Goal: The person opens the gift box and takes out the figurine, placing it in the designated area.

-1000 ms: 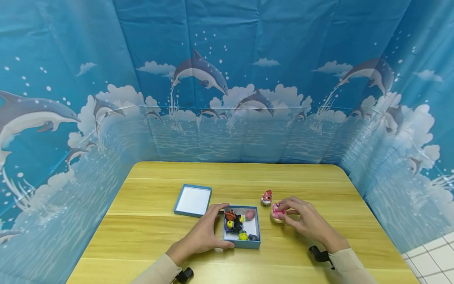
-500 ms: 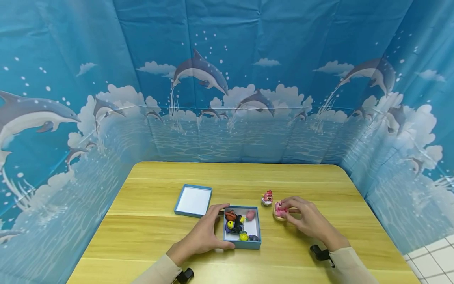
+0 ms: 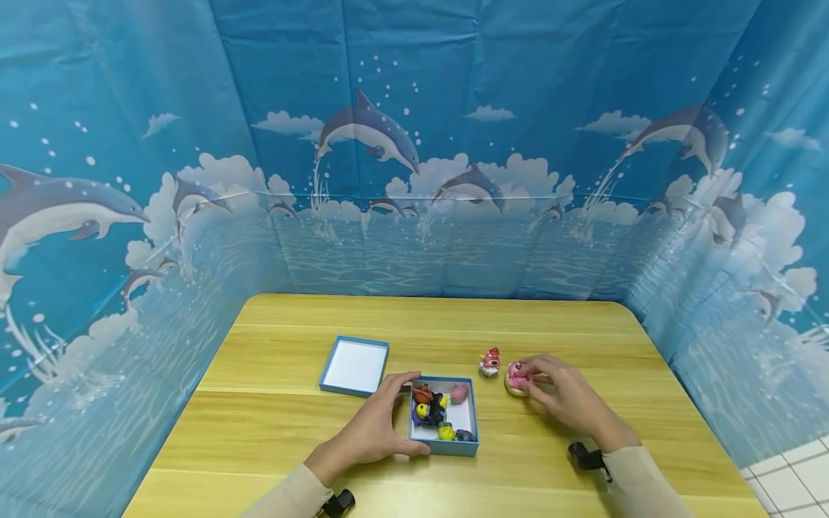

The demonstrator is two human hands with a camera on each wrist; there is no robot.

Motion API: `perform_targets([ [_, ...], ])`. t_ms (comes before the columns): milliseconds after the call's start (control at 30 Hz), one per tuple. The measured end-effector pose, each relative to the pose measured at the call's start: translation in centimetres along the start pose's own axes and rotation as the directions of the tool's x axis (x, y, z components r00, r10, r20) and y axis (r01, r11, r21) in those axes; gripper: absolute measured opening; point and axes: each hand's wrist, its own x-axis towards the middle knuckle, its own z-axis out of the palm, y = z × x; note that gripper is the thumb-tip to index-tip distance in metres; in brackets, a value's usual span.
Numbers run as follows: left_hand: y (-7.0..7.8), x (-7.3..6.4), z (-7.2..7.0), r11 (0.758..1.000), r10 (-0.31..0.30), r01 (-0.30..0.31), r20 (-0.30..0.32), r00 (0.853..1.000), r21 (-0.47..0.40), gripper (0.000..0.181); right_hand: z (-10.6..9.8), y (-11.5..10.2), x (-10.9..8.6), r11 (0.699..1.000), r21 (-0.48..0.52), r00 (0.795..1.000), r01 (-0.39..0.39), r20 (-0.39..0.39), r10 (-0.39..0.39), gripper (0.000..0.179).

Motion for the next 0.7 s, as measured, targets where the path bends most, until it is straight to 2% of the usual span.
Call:
perform_targets([
  [400,-0.3,0.0,0.0,1.0,0.002,-0.002,0.003,1.0,-0.011,0.127,0.1,0.8,1.0,0.999,-0.026,0.999,-0.032,-0.027,0.031,0.017],
  [700,-0.3,0.1,0.0,1.0,-0.002,0.002,0.005,1.0,-0.008,0.128,0.4,1.1,1.7,0.996,-0.014,0.996,-0.084,0.0,0.084,0.016],
])
